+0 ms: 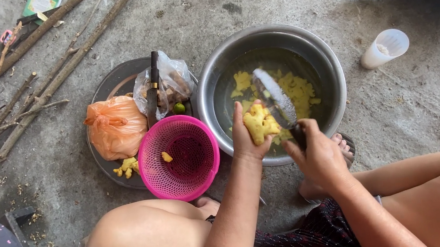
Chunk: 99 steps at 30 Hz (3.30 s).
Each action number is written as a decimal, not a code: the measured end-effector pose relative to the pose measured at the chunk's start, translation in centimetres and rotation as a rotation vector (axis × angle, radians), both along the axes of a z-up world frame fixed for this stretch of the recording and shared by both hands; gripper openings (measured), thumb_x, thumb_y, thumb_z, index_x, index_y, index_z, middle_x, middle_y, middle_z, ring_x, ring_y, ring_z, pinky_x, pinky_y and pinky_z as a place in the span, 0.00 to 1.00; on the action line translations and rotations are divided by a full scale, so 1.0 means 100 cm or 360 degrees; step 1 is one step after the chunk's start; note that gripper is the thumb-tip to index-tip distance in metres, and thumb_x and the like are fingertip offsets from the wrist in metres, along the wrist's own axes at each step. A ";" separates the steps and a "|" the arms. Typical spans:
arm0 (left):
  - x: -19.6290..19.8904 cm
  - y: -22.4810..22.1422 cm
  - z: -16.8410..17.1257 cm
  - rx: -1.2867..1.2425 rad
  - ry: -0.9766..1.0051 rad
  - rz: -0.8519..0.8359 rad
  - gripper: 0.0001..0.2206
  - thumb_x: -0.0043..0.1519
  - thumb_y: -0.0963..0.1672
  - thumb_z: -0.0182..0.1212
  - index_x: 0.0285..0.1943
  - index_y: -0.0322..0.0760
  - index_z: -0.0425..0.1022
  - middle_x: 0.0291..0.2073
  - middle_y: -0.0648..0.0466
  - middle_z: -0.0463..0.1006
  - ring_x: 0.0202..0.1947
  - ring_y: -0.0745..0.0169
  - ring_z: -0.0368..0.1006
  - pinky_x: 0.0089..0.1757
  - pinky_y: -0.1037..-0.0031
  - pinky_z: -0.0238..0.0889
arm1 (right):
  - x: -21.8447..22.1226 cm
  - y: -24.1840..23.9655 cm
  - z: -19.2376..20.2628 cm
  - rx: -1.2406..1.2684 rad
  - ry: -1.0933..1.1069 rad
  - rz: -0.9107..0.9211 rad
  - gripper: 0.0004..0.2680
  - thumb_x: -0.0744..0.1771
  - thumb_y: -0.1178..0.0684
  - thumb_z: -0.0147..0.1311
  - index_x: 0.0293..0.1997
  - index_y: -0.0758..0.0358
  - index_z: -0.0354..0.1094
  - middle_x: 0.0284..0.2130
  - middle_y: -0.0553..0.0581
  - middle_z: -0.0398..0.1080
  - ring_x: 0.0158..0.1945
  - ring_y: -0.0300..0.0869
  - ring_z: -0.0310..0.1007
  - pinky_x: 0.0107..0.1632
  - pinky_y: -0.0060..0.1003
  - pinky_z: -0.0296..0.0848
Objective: Slicing ginger root into thin pieces and dropping them into a bowl of water.
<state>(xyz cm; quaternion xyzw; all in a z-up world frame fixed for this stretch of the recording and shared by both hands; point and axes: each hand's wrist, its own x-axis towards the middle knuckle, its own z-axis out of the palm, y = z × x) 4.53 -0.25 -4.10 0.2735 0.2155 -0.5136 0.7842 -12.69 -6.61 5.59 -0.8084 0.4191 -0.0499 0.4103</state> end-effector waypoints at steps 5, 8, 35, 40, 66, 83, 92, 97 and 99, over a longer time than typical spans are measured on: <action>0.020 0.013 0.011 0.0259 -0.0072 0.0246 0.27 0.59 0.64 0.61 0.50 0.45 0.77 0.48 0.50 0.80 0.50 0.47 0.76 0.50 0.52 0.71 | -0.003 0.025 -0.030 -0.0159 0.0393 0.0388 0.14 0.67 0.38 0.50 0.56 0.41 0.59 0.46 0.55 0.76 0.45 0.62 0.80 0.49 0.60 0.77; 0.036 0.015 -0.010 0.0184 -0.0013 0.0425 0.29 0.56 0.64 0.65 0.49 0.44 0.75 0.45 0.50 0.80 0.46 0.47 0.77 0.48 0.51 0.71 | -0.008 0.038 -0.043 -0.0337 0.0397 0.0570 0.15 0.66 0.36 0.48 0.58 0.35 0.57 0.44 0.51 0.74 0.37 0.59 0.81 0.44 0.57 0.80; -0.002 0.001 -0.001 0.0143 -0.0354 0.0257 0.19 0.66 0.52 0.51 0.59 0.42 0.76 0.47 0.52 0.80 0.45 0.55 0.76 0.45 0.58 0.73 | 0.022 0.022 -0.033 -0.0392 0.0705 0.0486 0.12 0.70 0.37 0.42 0.50 0.52 0.55 0.28 0.63 0.76 0.35 0.64 0.81 0.42 0.60 0.79; -0.009 0.000 -0.009 0.0348 -0.0306 0.0282 0.16 0.61 0.52 0.62 0.52 0.43 0.80 0.45 0.50 0.81 0.41 0.52 0.77 0.44 0.57 0.73 | 0.019 -0.012 -0.108 -0.0552 0.0812 0.0395 0.13 0.70 0.34 0.43 0.50 0.50 0.54 0.28 0.58 0.76 0.35 0.59 0.82 0.41 0.54 0.81; 0.013 0.013 -0.023 0.0096 -0.0309 0.0288 0.16 0.63 0.51 0.58 0.53 0.40 0.76 0.45 0.48 0.79 0.44 0.51 0.73 0.44 0.54 0.72 | -0.001 0.042 -0.117 -0.1160 0.0433 0.0581 0.15 0.61 0.45 0.55 0.49 0.49 0.56 0.21 0.52 0.69 0.23 0.53 0.78 0.30 0.48 0.80; 0.021 0.013 -0.021 0.0256 -0.0245 0.0372 0.17 0.57 0.49 0.58 0.49 0.35 0.80 0.42 0.45 0.82 0.43 0.48 0.77 0.43 0.55 0.73 | 0.004 0.042 -0.135 -0.0853 0.0586 0.0628 0.15 0.63 0.45 0.56 0.50 0.50 0.56 0.23 0.54 0.72 0.27 0.56 0.80 0.32 0.51 0.80; -0.028 0.019 -0.082 0.0680 -0.0316 0.0029 0.16 0.54 0.48 0.69 0.46 0.33 0.81 0.37 0.41 0.82 0.33 0.49 0.79 0.35 0.58 0.77 | 0.033 -0.012 -0.133 -0.0244 0.0840 0.0416 0.09 0.67 0.47 0.40 0.51 0.52 0.54 0.31 0.63 0.77 0.39 0.62 0.81 0.45 0.57 0.79; -0.009 0.012 -0.085 0.0654 -0.0253 0.0139 0.18 0.56 0.49 0.66 0.50 0.33 0.80 0.41 0.40 0.81 0.36 0.46 0.79 0.38 0.55 0.74 | 0.029 -0.022 -0.156 -0.0136 0.0757 0.0414 0.12 0.67 0.43 0.50 0.50 0.55 0.55 0.34 0.68 0.76 0.41 0.64 0.81 0.46 0.57 0.79; 0.007 0.016 -0.101 0.0699 -0.0195 0.0337 0.18 0.54 0.48 0.68 0.49 0.34 0.80 0.42 0.41 0.81 0.38 0.46 0.79 0.40 0.52 0.74 | 0.028 -0.008 -0.148 -0.0063 0.0669 0.0473 0.12 0.67 0.47 0.51 0.50 0.57 0.55 0.34 0.69 0.76 0.42 0.65 0.80 0.47 0.57 0.78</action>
